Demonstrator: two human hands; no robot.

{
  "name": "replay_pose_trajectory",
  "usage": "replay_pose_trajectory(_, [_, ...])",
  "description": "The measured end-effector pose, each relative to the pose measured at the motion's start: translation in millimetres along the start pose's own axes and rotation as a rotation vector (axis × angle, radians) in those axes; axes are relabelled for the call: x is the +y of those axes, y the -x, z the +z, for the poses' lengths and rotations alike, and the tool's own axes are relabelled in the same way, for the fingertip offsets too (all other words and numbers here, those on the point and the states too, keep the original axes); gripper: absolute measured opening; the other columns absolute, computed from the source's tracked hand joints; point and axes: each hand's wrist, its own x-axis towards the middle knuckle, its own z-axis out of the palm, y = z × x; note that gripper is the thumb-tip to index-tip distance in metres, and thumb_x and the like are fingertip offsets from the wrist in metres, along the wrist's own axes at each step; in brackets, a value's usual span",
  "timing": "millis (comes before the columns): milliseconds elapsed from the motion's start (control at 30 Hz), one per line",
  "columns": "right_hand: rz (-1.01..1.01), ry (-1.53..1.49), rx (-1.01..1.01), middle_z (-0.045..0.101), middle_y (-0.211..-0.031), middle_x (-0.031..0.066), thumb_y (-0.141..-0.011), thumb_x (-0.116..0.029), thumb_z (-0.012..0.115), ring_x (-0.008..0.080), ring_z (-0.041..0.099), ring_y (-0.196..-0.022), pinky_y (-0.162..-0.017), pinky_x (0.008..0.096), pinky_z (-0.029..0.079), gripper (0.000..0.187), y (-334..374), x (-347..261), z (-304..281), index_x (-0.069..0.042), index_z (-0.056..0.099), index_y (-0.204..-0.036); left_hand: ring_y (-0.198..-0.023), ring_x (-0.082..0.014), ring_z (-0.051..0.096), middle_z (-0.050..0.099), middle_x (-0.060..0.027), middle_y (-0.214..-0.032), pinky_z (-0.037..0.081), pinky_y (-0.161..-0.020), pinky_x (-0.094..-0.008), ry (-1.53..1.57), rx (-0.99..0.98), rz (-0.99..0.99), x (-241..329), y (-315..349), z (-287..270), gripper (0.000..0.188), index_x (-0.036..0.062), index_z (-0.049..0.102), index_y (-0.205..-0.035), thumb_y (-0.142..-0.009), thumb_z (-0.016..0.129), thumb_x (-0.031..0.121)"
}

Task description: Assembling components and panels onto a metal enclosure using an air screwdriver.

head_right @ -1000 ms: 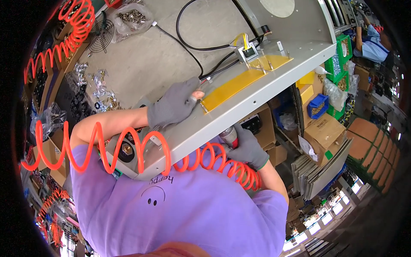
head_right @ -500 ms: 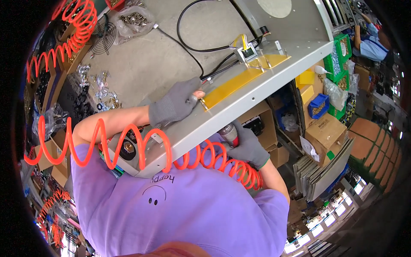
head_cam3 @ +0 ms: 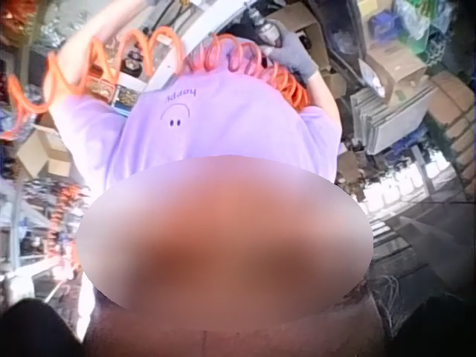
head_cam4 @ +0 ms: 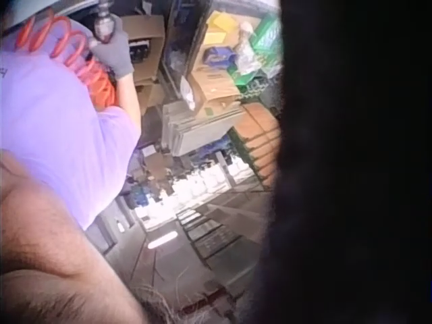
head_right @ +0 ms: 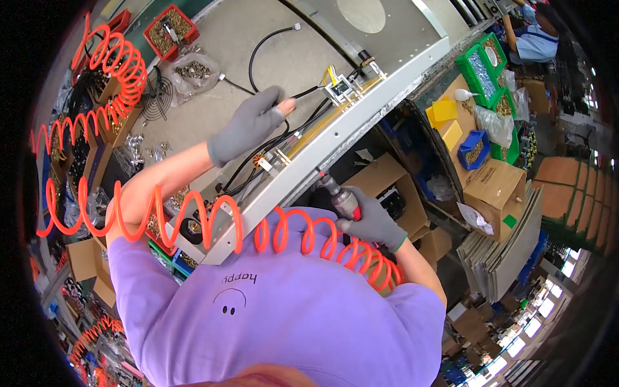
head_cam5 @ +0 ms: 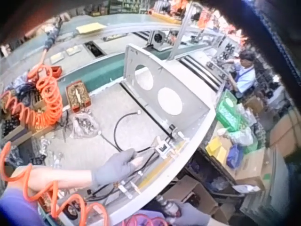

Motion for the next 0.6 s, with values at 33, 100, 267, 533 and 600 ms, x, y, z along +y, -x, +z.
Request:
replay_pose_trajectory(33, [-0.025, 0.025, 0.027, 0.058, -0.089, 0.0087, -0.065, -0.025, 0.069, 0.0172, 0.055, -0.081, -0.076, 0.0317, 0.045, 0.061, 1, 0, -2, -0.004, 0.047, -0.118, -0.063, -0.0125, 0.042, 0.044, -0.0042, -0.065, 0.039, -0.059, -0.0285, -0.015, -0.004, 0.035, 10, -8, 1, 0.038, 0.0013, 0.052, -0.084, -0.093, 0.046, 0.038])
replay_pose_trajectory(100, [-0.074, 0.015, 0.073, 0.056, -0.09, 0.0074, -0.066, -0.024, 0.068, 0.0167, 0.053, -0.083, -0.078, 0.0311, 0.043, 0.056, 4, 8, -6, -0.004, 0.049, -0.115, -0.064, -0.0123, 0.043, 0.044, -0.0045, -0.065, 0.039, -0.06, -0.0282, -0.057, -0.034, 0.055, 23, -23, 10, 0.04, 0.0011, 0.053, -0.084, -0.093, 0.044, 0.039])
replay_pose_trajectory(267, [-0.103, -0.147, 0.083, 0.055, -0.093, 0.007, -0.066, -0.025, 0.068, 0.0162, 0.052, -0.086, -0.081, 0.0299, 0.041, 0.054, 13, 11, -14, -0.004, 0.05, -0.112, -0.079, -0.0349, 0.059, 0.06, -0.0243, -0.08, 0.043, -0.07, -0.0411, -0.173, -0.128, -0.011, 31, -54, 25, 0.058, -0.0045, 0.057, -0.092, -0.092, 0.036, 0.05])
replay_pose_trajectory(533, [-0.295, -0.153, 0.16, 0.056, -0.087, 0.0113, -0.067, -0.029, 0.067, 0.0199, 0.055, -0.08, -0.076, 0.0331, 0.044, 0.056, 10, 22, -28, -0.002, 0.047, -0.112, -0.07, -0.0127, 0.049, 0.056, -0.0058, -0.075, 0.041, -0.066, -0.0293, -0.123, -0.142, 0.111, 54, -50, 25, 0.038, -0.0014, 0.057, -0.097, -0.093, 0.044, 0.034])
replay_pose_trajectory(600, [-0.294, -0.175, 0.169, 0.057, -0.086, 0.0118, -0.068, -0.029, 0.067, 0.0197, 0.056, -0.079, -0.075, 0.033, 0.045, 0.055, 6, 18, -34, -0.002, 0.047, -0.111, -0.072, -0.0105, 0.048, 0.056, -0.0031, -0.078, 0.041, -0.065, -0.0273, -0.08, -0.16, 0.087, 57, -49, 28, 0.034, -0.0011, 0.057, -0.097, -0.094, 0.043, 0.03])
